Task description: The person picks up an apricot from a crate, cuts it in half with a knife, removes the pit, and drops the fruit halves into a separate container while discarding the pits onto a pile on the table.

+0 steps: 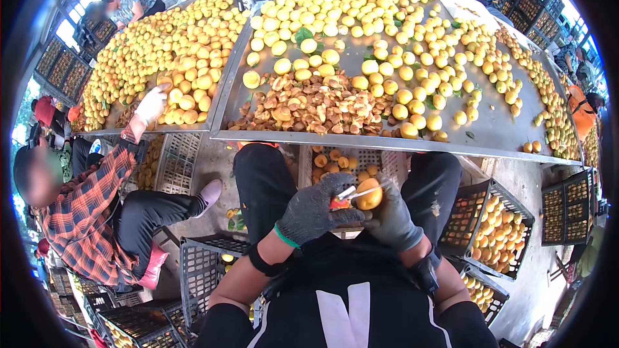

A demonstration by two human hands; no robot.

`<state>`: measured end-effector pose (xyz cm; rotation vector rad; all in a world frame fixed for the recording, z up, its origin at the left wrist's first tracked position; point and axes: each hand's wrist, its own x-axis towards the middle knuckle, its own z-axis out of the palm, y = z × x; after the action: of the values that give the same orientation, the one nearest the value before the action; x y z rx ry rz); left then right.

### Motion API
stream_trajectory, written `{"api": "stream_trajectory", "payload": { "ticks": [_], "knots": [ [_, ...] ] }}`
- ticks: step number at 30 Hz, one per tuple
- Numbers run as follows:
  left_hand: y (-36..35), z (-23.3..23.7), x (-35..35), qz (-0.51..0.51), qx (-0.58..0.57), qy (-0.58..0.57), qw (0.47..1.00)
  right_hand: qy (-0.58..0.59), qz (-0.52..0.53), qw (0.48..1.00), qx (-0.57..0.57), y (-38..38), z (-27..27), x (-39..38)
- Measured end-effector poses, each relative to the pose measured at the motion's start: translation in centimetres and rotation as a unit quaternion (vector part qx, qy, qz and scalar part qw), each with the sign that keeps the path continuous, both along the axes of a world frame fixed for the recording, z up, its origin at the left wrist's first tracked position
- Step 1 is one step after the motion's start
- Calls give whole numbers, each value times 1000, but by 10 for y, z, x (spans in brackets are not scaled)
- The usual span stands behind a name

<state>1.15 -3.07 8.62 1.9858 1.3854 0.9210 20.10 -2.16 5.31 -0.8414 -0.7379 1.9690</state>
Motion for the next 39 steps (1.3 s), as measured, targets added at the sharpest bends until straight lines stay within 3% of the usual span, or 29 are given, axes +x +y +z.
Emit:
{"api": "stream_trajectory", "payload": {
  "ticks": [1,2,3,5,7,9,10,14,16,17,18,19,20,21,22,23,25,26,30,32,33,35,36,38,39],
  "knots": [
    [2,-1,1,-21,10,-5,1000,-64,-5,985,157,-5,-1,-1],
    [3,8,1,-38,-66,34,997,-150,24,951,269,-4,-3,-3],
    [4,7,0,-40,-67,34,996,-152,22,951,268,-4,-7,-1],
    [6,4,0,-77,-8,58,995,-269,62,870,408,-3,-9,3],
    [8,5,2,-110,25,70,991,-296,124,877,358,-2,4,5],
    [8,4,3,-141,57,82,985,-362,100,824,425,-2,4,1],
    [8,1,4,-126,79,80,986,-294,71,866,399,-2,7,-5],
    [11,-19,9,-80,97,14,992,-355,55,841,404,5,-10,-3],
    [11,-17,9,-79,119,18,990,-397,67,780,479,4,-1,-2],
    [10,-14,8,-77,140,22,987,-397,66,780,478,2,5,-3],
    [10,-13,9,-79,138,22,987,-269,80,906,318,-1,13,-6],
    [10,-12,10,-79,147,4,986,-126,89,978,141,-2,16,-7],
    [10,-12,11,-80,156,-13,984,-127,88,978,139,-2,9,-5],
    [11,-13,13,-83,157,-15,984,-293,62,908,292,1,-5,-1],
    [12,-16,14,-71,137,-37,987,-444,34,786,429,4,-18,1],
    [11,-17,14,-58,115,-57,990,-444,33,785,430,4,-29,-2],
    [9,-19,21,-44,133,-90,986,-416,-90,806,412,0,-44,-13],
    [9,-19,24,-32,150,-123,980,-503,-90,706,490,1,-19,-12],
    [8,-12,28,-35,116,-178,977,-505,-139,666,531,6,-6,-17],
    [9,-10,32,-19,126,-197,972,-495,-246,611,567,8,7,-25],
    [9,-9,35,-21,128,-197,972,-495,-248,609,568,11,15,-26],
    [5,-6,41,12,67,-279,958,-422,-225,701,529,14,29,-29],
    [3,-3,43,9,68,-279,958,-423,-227,700,529,16,35,-33],
    [0,3,49,69,-19,-346,936,-252,-251,844,402,20,45,-39],
    [1,3,53,69,-17,-346,936,-251,-250,843,405,23,46,-39]
  ]
}}
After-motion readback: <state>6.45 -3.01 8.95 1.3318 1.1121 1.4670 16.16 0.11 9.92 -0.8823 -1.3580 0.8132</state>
